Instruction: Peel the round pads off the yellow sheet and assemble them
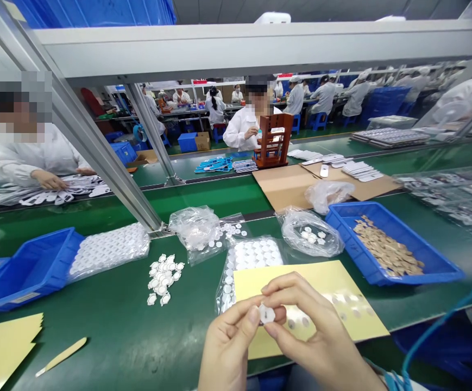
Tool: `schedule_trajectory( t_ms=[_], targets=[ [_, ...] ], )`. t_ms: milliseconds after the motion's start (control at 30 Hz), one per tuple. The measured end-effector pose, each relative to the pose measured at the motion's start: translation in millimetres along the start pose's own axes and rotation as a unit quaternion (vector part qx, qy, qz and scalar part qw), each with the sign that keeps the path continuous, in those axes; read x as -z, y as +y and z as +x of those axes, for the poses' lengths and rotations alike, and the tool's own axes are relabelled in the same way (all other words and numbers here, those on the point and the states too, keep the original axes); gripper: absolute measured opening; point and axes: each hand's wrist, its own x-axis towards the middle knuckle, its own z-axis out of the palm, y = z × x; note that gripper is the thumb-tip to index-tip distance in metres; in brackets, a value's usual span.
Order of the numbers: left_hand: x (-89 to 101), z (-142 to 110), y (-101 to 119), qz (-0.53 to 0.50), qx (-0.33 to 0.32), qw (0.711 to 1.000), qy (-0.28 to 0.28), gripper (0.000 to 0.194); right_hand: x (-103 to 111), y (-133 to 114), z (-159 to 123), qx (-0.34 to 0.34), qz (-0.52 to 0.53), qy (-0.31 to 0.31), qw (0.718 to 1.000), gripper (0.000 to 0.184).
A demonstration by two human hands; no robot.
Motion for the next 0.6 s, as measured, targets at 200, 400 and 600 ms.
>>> schedule_trajectory(
  t_ms=[200,400,600],
  targets=[
    [2.8,-2.0,-4.4,0.061,-0.037,0.997,0.029,0.024,-2.6,3.5,-2.4,-0.166,0.189,-0.027,0.968,0.004],
    [3.8,-0.1,-5.8,0.083,-0.043,0.995,0.031,0.025,-7.9,21.4,-6.8,-0.253,0.201,0.059,0.945,0.015],
    [3.2,6.5,-9.1,0.094,-0.019,0.995,0.036,0.026,-2.6,29.6,-21.2,-0.088,0.003,0.083,0.993,0.019]
  ],
)
